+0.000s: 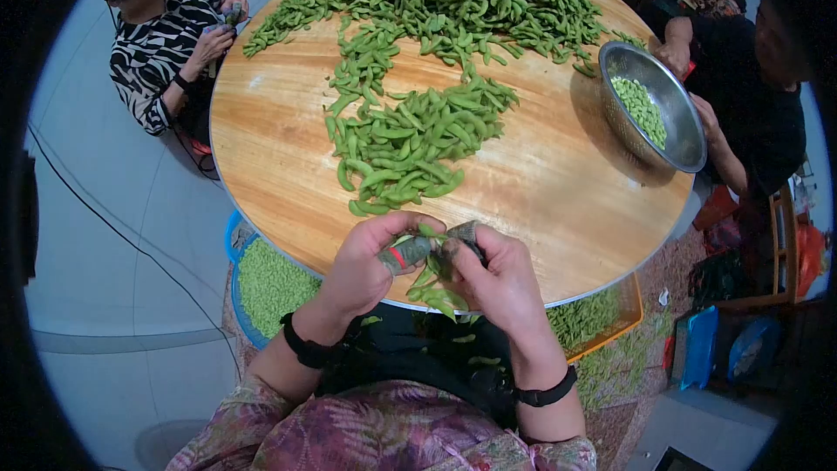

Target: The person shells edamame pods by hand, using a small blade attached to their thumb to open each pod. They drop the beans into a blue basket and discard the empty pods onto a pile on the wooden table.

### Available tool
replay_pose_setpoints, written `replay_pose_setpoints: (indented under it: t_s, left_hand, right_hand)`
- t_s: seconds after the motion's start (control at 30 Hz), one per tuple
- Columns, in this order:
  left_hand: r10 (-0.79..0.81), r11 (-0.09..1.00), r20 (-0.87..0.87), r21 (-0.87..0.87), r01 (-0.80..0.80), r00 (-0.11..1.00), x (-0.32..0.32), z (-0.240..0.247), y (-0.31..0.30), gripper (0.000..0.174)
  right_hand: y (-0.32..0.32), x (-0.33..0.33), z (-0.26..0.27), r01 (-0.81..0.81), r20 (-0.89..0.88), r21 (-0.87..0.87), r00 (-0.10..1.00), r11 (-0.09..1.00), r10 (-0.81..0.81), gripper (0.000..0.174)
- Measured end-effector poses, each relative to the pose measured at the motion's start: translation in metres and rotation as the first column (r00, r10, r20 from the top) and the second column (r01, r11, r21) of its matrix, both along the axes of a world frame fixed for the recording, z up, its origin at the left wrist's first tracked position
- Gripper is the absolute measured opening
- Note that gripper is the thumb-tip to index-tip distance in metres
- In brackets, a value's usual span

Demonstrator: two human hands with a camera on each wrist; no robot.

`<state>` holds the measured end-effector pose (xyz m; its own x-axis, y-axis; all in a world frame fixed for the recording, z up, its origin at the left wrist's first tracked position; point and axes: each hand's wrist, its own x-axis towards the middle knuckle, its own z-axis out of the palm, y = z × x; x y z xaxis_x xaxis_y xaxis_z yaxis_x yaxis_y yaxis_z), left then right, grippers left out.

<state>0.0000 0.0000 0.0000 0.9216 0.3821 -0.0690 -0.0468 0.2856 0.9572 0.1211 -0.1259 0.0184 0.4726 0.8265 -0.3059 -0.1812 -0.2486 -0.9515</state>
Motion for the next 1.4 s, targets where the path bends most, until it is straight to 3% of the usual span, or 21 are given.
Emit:
replay_pose_setpoints:
  t_s: [0.07,0.1,0.17,0.3,0.4,0.53,0.67,0.73,0.77,0.83,0.93,0.97,1.0,1.07,1.1,1.13,1.17,1.23,1.27,1.33,1.4]
  left_hand:
    - [-0.014,0.968,0.002,-0.252,0.014,1.000,0.000,0.004,0.000,0.031]
    - [-0.013,0.967,0.022,-0.255,0.019,1.000,0.002,0.000,0.001,0.031]
    - [0.047,0.893,0.077,-0.450,-0.007,0.996,0.001,-0.005,0.001,0.030]
    - [0.143,0.854,0.088,-0.514,-0.078,0.986,-0.004,-0.002,0.001,0.028]
    - [0.181,0.807,0.102,-0.584,-0.088,0.978,-0.003,0.000,-0.006,0.022]
    - [0.158,0.865,0.095,-0.494,-0.091,0.983,-0.003,-0.004,-0.011,0.015]
    - [0.092,0.899,0.066,-0.434,-0.055,0.994,-0.003,0.003,-0.011,0.012]
    - [0.062,0.869,0.103,-0.494,-0.003,0.993,-0.003,0.001,-0.010,0.014]
    - [0.032,0.833,0.145,-0.550,0.054,0.989,-0.002,-0.001,-0.008,0.016]
    - [-0.021,0.806,0.211,-0.575,0.142,0.977,0.002,-0.011,-0.002,0.020]
    - [-0.060,0.758,0.270,-0.614,0.219,0.961,0.008,-0.008,-0.002,0.024]
    - [-0.049,0.747,0.262,-0.631,0.209,0.964,0.011,-0.004,-0.003,0.025]
    - [-0.051,0.749,0.267,-0.628,0.213,0.962,0.014,0.001,-0.006,0.025]
    - [0.099,0.872,0.093,-0.487,-0.041,0.991,0.020,0.008,-0.015,0.012]
    - [0.098,0.873,0.094,-0.487,-0.040,0.991,0.022,0.004,-0.016,0.012]
    - [0.117,0.938,0.086,-0.337,-0.081,0.989,0.025,-0.004,-0.016,0.012]
    - [0.138,0.976,0.081,-0.178,-0.122,0.987,0.027,-0.009,-0.016,0.013]
    - [0.152,0.967,0.081,-0.221,-0.131,0.985,0.028,-0.008,-0.013,0.015]
    - [0.135,0.954,0.046,-0.276,-0.117,0.990,0.028,-0.006,-0.012,0.015]
    - [0.118,0.939,0.013,-0.327,-0.107,0.993,0.028,-0.003,-0.010,0.015]
    - [0.142,0.890,0.056,-0.444,-0.102,0.988,0.029,-0.002,-0.009,0.016]
  right_hand:
    - [0.001,0.001,-0.002,0.048,0.240,0.055,0.969,0.997,-0.060,0.010]
    - [0.002,0.004,-0.001,0.047,0.260,0.053,0.964,0.997,-0.059,0.010]
    - [0.001,0.007,0.000,0.100,0.508,0.107,0.850,0.989,-0.140,0.009]
    - [-0.002,0.006,0.003,0.115,0.533,0.071,0.835,0.991,-0.135,0.008]
    - [-0.003,-0.002,0.009,-0.017,0.557,0.048,0.831,0.999,-0.012,0.007]
    - [-0.006,-0.007,0.009,-0.196,0.644,0.047,0.756,0.979,0.121,0.008]
    - [-0.009,0.000,0.008,-0.230,0.496,0.009,0.846,0.973,0.196,0.004]
    - [-0.008,0.003,0.009,-0.247,-0.032,0.063,0.968,0.967,0.249,0.007]
    - [-0.008,0.005,0.007,-0.244,-0.028,0.064,0.969,0.968,0.246,0.007]
    - [-0.008,0.009,0.000,-0.190,-0.407,0.212,0.875,0.959,0.263,0.012]
    - [-0.009,0.011,-0.005,-0.063,-0.598,0.253,0.774,0.966,0.207,0.015]
    - [-0.009,0.010,-0.002,-0.063,-0.594,0.256,0.777,0.965,0.208,0.015]
    - [-0.008,0.009,0.002,-0.049,-0.472,0.209,0.870,0.977,0.145,0.015]
    - [-0.006,0.007,0.002,-0.027,-0.335,0.167,0.938,0.986,0.083,0.014]
    - [-0.006,0.006,-0.003,-0.027,0.033,0.155,0.999,0.988,0.022,0.014]
    - [-0.006,0.006,-0.006,-0.022,0.397,0.143,0.917,0.989,-0.037,0.013]
    - [-0.006,0.007,-0.007,-0.024,0.398,0.143,0.917,0.989,-0.035,0.013]
    - [-0.005,0.009,-0.009,-0.034,0.525,0.132,0.850,0.991,-0.041,0.013]
    - [-0.004,0.011,-0.008,-0.035,0.525,0.133,0.850,0.990,-0.041,0.013]
    - [-0.002,0.017,-0.005,0.072,-0.010,0.025,0.997,0.997,-0.071,0.013]
    - [0.002,0.013,-0.003,0.101,-0.020,0.066,0.995,0.993,-0.100,0.013]
